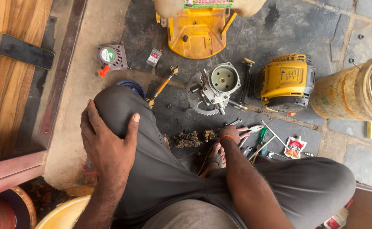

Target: The person sits on the floor and uses a wrench to tighten bolts on a small engine cylinder head. They then use a rag to wipe the surface of the cylinder head and inspect the part.

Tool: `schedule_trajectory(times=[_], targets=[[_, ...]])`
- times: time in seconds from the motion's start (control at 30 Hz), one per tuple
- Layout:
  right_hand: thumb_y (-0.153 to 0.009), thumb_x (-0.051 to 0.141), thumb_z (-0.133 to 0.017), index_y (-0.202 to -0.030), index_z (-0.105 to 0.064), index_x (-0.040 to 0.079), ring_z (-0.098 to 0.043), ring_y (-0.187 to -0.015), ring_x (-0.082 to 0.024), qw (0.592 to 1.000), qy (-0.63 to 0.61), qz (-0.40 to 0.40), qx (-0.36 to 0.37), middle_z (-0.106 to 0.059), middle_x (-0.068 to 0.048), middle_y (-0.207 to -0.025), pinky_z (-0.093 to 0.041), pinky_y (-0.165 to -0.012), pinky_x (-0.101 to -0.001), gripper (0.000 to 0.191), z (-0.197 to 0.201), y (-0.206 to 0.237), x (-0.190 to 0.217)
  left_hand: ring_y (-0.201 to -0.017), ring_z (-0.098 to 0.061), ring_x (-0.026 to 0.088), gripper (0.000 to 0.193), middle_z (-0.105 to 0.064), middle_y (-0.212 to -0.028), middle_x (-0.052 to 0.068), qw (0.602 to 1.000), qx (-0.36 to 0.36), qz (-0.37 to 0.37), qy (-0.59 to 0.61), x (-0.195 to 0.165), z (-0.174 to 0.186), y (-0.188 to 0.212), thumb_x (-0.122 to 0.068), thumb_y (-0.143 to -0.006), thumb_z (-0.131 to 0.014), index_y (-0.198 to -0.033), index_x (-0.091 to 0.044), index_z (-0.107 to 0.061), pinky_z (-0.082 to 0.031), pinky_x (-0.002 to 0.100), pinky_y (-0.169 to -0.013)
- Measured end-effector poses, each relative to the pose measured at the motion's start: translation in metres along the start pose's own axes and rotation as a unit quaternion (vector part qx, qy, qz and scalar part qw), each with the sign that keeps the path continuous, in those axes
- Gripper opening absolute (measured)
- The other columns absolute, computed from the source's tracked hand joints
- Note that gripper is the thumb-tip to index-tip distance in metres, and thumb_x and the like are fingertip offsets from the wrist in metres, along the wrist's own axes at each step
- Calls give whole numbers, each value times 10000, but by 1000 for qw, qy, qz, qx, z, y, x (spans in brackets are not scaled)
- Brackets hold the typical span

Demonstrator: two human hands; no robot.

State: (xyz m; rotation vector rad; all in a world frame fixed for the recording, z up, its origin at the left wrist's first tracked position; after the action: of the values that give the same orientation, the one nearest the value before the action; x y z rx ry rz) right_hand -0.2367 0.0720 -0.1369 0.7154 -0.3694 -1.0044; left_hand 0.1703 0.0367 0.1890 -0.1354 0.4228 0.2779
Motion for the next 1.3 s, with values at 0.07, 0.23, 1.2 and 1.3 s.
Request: schedule_trajectory(times=[0.07, 0.23, 1.2, 1.3], targets=[[-885, 440, -791, -1252, -728, 74, -669, -1223, -326, 1000, -10, -4, -1, -704, -146, -1300, -536, -999, -435, 522, 0, -3, 3, -1427, -407, 505, 997, -353, -1517, 361, 1000, -5, -2, -5, -1, 1, -1, -557, -963, -725, -1602, 42, -247, -409, 633, -1111], [-995, 462, -647, -1166, -789, 26, -745, -1105, -304, 983, 106, 113, 93, -794, -167, -1138, -576, -930, -402, 489, -20, -15, 28, -1434, -394, 490, 991, -361, -1520, 353, 1000, -2, 5, 3, -3, 4, -5, -555, -960, -722, -1597, 47, -259, -386, 634, -1126], [-1043, 151, -484, -1114, -595, 31, -691, -839, -154, 667, -690, 133, 249, -713, -66, -951, -576, -914, -371, 178, 100, 75, -26, -940, -690, 342, 1231, -422, -1404, 359, 872, 296, -332, -207, -231, -248, -40, -637, -707, -886, -1586, -72, -236, -636, 345, -689], [-1030, 84, -484, -1118, -524, 35, -690, -862, -196, 716, -637, 202, 201, -716, -102, -1008, -605, -897, -385, 109, 116, 81, -24, -1072, -649, 403, 1278, -353, -1474, 378, 845, 308, -391, -192, -238, -237, -40, -601, -665, -938, -1584, -73, -222, -628, 420, -797]])
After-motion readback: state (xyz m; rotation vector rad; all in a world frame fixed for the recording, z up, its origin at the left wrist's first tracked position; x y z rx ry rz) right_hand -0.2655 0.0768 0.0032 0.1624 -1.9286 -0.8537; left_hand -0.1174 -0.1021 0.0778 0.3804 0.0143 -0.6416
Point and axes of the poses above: each hand's wrist, its own y-axis away from the middle knuckle, its own z-axis out of the back of the hand, x = y × z, the point moved 9 cm from there along -y, towards the middle knuckle
